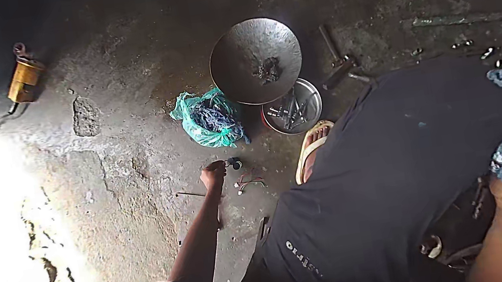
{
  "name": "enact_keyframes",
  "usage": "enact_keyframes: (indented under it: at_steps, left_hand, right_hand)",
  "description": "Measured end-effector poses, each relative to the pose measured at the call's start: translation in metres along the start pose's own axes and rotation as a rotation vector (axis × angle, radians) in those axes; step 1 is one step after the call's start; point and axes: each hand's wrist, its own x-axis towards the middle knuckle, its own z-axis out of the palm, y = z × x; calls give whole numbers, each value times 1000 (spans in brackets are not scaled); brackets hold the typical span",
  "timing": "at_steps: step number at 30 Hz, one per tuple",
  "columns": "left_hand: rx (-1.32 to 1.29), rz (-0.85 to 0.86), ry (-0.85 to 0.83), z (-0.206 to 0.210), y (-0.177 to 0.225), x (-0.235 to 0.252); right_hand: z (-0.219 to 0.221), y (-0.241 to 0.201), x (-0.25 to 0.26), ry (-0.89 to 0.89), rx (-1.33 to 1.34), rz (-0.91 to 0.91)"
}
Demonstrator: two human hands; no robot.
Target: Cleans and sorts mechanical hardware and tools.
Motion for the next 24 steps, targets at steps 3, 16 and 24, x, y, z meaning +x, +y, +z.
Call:
enact_keyframes:
  at_steps: [3,16,24]
  left_hand:
    - [77,22,-4,4,4,7]
    - [67,27,-10,21,4,14]
    - [-225,427,22,7,107,-60]
  right_hand:
    - [-5,9,-1,-30,54,-21]
    - [-19,17,-1,-32,89,-24]
    - [-12,-10,9,-288,158,81]
